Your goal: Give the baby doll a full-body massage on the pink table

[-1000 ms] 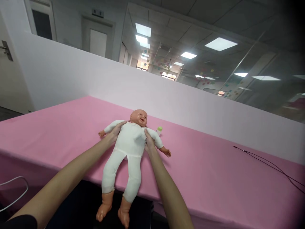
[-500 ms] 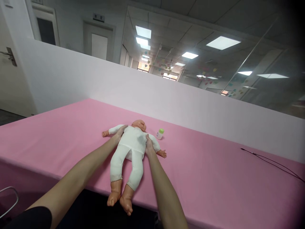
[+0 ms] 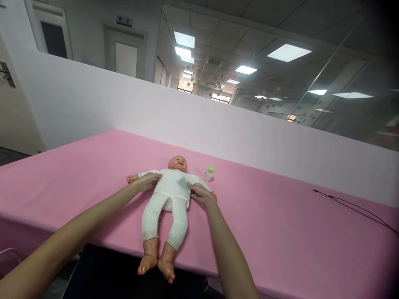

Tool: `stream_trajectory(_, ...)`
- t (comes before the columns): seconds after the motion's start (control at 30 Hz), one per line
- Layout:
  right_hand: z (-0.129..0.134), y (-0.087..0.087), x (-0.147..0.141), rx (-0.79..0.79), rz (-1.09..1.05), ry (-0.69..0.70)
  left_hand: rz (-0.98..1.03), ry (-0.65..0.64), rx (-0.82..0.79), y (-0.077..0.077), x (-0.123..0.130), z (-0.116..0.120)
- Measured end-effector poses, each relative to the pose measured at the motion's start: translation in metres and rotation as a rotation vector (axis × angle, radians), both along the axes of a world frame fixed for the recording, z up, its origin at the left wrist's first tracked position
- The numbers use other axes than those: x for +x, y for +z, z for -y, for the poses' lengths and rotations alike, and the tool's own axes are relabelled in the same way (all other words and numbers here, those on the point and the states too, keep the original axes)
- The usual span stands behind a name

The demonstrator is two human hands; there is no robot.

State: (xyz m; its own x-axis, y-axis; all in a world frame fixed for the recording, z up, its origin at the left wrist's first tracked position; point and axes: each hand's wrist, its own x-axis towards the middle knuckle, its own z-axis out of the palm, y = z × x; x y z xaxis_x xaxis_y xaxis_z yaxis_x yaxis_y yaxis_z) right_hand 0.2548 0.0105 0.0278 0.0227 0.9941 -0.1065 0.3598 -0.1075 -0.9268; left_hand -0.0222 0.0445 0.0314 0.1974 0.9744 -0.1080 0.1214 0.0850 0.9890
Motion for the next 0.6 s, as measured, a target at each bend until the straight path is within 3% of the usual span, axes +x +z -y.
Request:
stream_trajectory(0.13, 0.003, 0.006, -0.002, 0.059, 0.184, -0.124, -0.185, 0.045, 0.101, -0.005, -0.006, 0.003)
stream_trajectory(0.23, 0.002, 0.005, -0.018, 0.203, 0.312, -0.214, -0.424, 0.176, 0.409, -0.007, 0.011, 0.003)
stream_trajectory(0.33, -0.001, -0.006, -0.035, 0.470, 0.454, -0.138, -0.697, 0.122, 0.675, -0.012, 0.033, 0.000)
stream_trajectory(0.4, -0.002, -0.018, -0.042, 0.554, 0.473, -0.063, -0.787, 0.006, 0.609, -0.019, 0.043, -0.003)
stream_trajectory(0.47, -0.002, -0.028, -0.045, 0.520, 0.434, -0.036, -0.849, -0.058, 0.518, -0.028, 0.046, -0.005)
stream_trajectory(0.6, -0.002, -0.029, -0.041, 0.419, 0.429, 0.010, -0.926, -0.014, 0.568, -0.029, 0.043, 0.000)
